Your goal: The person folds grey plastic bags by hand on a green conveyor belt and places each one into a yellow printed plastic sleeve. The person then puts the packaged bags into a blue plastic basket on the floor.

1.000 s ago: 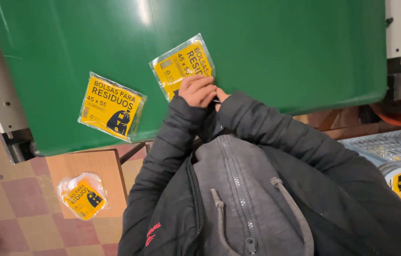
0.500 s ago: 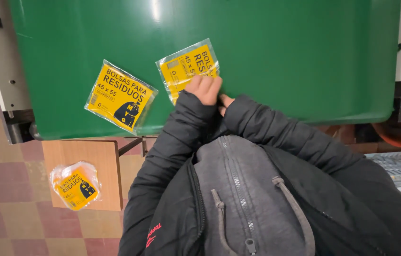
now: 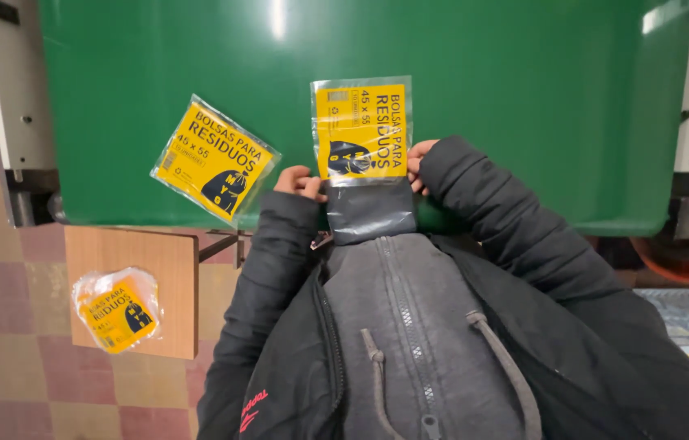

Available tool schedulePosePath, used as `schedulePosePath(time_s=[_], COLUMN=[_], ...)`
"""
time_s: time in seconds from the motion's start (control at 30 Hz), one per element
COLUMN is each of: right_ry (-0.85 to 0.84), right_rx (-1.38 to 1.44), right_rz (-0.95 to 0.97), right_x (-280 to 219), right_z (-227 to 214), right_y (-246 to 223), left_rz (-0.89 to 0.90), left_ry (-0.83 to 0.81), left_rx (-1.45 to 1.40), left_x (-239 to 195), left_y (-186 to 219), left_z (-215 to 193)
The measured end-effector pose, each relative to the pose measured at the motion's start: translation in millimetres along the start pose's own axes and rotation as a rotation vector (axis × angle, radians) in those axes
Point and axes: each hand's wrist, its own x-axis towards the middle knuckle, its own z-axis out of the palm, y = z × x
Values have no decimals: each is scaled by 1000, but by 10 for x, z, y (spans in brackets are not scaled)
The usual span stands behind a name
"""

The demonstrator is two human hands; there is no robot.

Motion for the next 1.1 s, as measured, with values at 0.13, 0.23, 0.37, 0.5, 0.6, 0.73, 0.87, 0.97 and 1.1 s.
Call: schedulePosePath(time_s=[0.13, 0.23, 0.37, 0.5, 0.6, 0.73, 0.87, 0.97, 1.1], right_ry=[4, 39, 10, 20, 62, 78, 118, 108, -45], right_rx=[-116, -96, -132, -200, -265, -358, -594, -799, -517], right_rz=[-3, -27, -69, -118, -134, -114, -205, -373, -254], right_x=[-88, -252, -286, -267, -345, -454, -638, -803, -1039], right_z=[53, 55, -3, -17, 1, 57, 158, 201, 94], right_y=[-133, -250, -244, -95, -87, 134, 375, 443, 144], left_rz=[-219, -278, -245, -184, 269, 248, 236, 240, -38], left_ry=[-193, -368, -350, -363, -205, -249, -311, -365, -476], left_rx=[-114, 135, 145, 195, 532, 552, 582, 578, 293], left_x=[182, 182, 209, 299, 26, -350, -706, -857, -1007], left_y=[34, 79, 223, 22, 264, 377, 186, -7, 186], left_z=[12, -9, 53, 81, -30, -129, -205, -281, -434])
